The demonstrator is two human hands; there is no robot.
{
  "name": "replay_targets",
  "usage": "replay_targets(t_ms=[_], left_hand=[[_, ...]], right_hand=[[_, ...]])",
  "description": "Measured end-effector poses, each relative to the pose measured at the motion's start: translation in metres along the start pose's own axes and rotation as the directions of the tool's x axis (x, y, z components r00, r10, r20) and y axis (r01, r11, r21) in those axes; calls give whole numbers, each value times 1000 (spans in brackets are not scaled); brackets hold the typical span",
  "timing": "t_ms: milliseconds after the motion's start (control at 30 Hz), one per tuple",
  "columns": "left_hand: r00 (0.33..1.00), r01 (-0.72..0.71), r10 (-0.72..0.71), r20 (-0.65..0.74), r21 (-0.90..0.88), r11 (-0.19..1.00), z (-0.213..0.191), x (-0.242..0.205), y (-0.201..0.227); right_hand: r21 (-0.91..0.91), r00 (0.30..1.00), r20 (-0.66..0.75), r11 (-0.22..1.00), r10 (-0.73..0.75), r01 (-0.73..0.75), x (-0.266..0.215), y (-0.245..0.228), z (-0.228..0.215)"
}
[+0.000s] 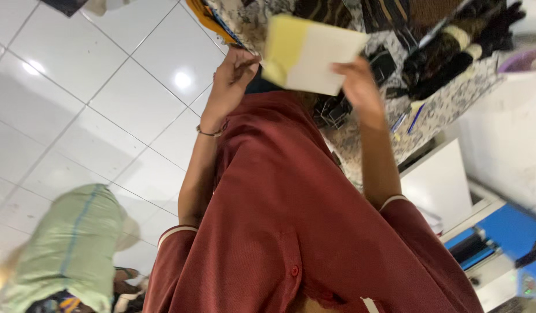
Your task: The person writes on a yellow notepad with a blue pen, then tears off a small piece of paper and sticks it onto a folded piece of dark patterned fabric. The person repeats this process for several pieces of fabric, placing the labeled items on a nearby surface.
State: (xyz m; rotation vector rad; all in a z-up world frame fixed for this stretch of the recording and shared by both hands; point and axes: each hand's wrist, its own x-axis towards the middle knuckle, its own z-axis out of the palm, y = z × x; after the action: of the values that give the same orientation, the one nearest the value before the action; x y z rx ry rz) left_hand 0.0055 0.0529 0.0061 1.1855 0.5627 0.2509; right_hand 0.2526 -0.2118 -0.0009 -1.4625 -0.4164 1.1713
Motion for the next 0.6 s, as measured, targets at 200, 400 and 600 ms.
replay_targets(t_ms=[200, 400, 600], left_hand=[[989, 106, -115, 91, 99, 989, 21, 10, -55], [936, 277, -293, 195, 107, 955, 40, 21, -96], [887, 427, -413, 205, -26, 904, 72, 57, -107]], right_hand=[[-856, 846, -465, 380, -263, -352, -162, 68, -141], [156, 319, -892, 882, 319, -445, -233, 136, -165], [-87, 95, -995, 674, -25, -734, -237, 168, -139]])
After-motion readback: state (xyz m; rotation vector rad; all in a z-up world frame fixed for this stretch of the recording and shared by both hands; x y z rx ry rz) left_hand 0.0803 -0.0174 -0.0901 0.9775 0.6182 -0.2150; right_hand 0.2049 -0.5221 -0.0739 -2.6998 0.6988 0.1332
